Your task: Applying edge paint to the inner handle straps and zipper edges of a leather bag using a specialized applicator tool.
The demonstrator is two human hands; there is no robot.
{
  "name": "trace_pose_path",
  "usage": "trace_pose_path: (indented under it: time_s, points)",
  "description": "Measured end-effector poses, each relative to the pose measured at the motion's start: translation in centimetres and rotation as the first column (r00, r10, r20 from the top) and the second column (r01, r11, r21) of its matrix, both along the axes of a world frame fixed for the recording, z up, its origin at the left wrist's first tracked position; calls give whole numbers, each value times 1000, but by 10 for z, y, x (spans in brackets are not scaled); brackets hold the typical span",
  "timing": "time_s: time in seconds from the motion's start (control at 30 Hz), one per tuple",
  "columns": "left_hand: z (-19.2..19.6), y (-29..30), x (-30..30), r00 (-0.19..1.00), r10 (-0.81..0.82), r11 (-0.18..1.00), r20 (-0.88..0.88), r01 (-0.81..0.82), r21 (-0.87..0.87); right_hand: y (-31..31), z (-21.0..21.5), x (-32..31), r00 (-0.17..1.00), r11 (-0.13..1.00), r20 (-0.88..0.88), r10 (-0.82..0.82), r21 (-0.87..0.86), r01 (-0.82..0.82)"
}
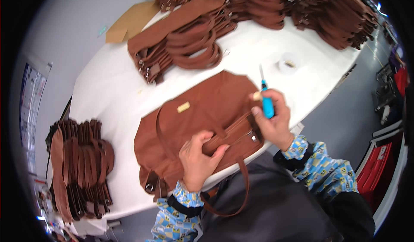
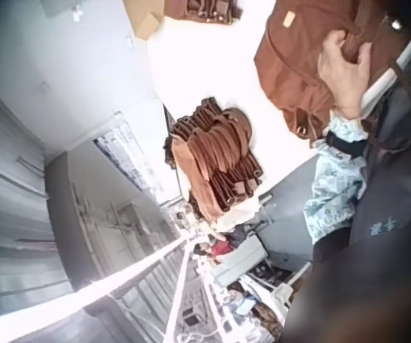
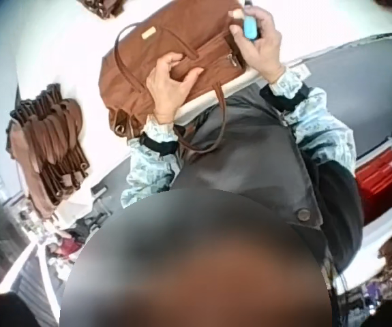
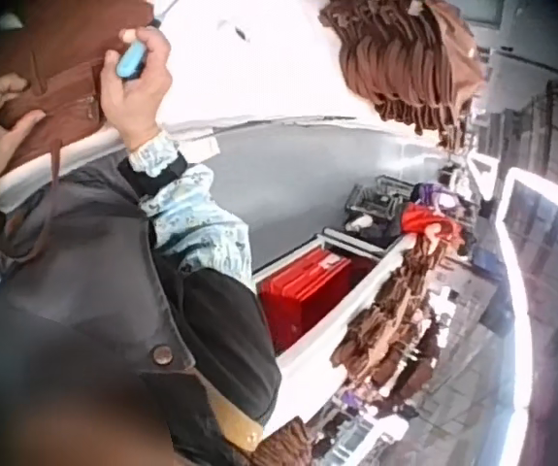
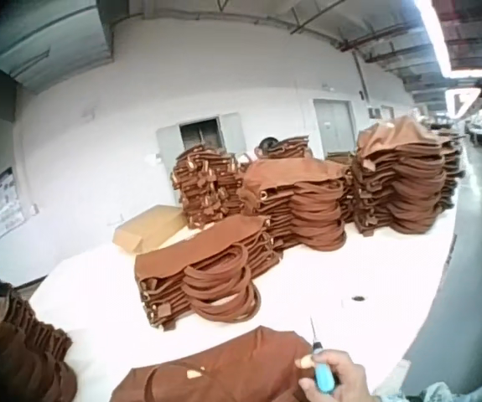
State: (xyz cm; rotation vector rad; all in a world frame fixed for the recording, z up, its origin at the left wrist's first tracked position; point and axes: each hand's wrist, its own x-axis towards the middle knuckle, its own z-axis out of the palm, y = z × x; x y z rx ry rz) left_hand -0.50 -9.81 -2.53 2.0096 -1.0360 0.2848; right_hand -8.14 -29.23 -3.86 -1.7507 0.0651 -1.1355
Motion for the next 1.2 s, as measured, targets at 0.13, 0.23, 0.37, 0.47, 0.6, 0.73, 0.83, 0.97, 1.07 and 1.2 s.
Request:
trace_pose_path:
  time_s: [0.13,0.23,0.37,0.47,0.6,0.73,0.83,0.97,1.07,1.2]
  points:
    - [3,-3,3,1000,-1,998,5,0,62,-1,-1,-2,999,997,41,-10,71,8]
    - [4,-4,3,1000,8,995,15,-10,102,-10,2,-12,990,987,135,-29,162,6]
    - [7,-4,2,1000,7,990,13,-9,140,-56,30,-25,954,976,225,-198,134,171]
    - [14,-6,-3,999,39,977,-26,-33,212,-100,45,-30,919,940,202,-338,121,319]
    - [24,-8,-6,1000,5,971,-19,-1,239,-135,52,-32,956,954,-99,-276,95,285]
    - [21,-8,-6,1000,12,964,-22,-6,266,-154,50,-33,918,955,-282,-278,21,296]
    - [20,-7,-5,1000,5,967,8,-7,254,-158,50,-32,924,957,-288,-253,63,282]
    - [18,-12,-4,1000,1,970,18,-5,244,-167,42,-37,963,954,-198,-182,199,222]
    - [16,-14,-3,999,19,971,34,-26,238,-172,40,-36,971,947,-198,-131,265,181]
    - [16,-14,-2,999,32,966,12,-34,258,-173,45,-37,933,963,-312,-177,140,230]
